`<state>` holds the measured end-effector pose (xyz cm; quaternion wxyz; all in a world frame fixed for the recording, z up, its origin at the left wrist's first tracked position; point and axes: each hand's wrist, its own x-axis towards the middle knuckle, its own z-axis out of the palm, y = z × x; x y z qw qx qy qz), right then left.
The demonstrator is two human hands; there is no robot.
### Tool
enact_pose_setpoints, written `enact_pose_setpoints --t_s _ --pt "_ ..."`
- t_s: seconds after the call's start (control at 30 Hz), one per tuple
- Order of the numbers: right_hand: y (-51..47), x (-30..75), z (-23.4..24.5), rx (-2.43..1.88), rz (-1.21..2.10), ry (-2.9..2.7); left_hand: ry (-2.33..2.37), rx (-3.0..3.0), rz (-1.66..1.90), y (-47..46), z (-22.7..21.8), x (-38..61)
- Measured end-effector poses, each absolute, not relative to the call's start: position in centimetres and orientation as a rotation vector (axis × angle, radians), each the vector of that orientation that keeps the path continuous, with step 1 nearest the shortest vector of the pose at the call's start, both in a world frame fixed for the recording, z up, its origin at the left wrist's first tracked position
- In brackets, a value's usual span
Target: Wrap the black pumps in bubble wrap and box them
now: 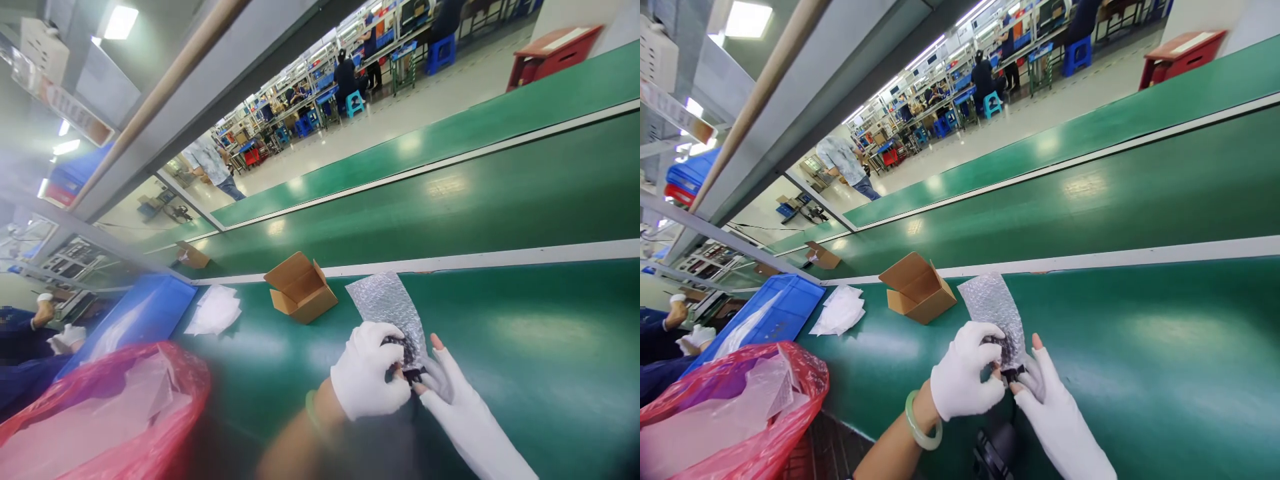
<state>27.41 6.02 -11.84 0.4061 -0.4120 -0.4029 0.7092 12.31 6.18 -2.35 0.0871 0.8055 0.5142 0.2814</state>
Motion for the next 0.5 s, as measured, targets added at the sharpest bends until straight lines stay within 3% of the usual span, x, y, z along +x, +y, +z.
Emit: enact_pose_setpoints --t_s 0.2,0.37,0.5 --pt "6.4 26.9 -11.5 -1.129 1.800 -0.968 1.390 2.253 0.995 5.8 -3.2 12.3" --pt "5.8 27.3 -12.1 -1.372 1.301 -1.524 1.662 1.702 0.964 4.4 -3.8 12.6" --pt "5.0 26.9 -11.6 -1.140 0.916 -2.001 1.556 1.184 1.148 3.5 -5.7 11.7"
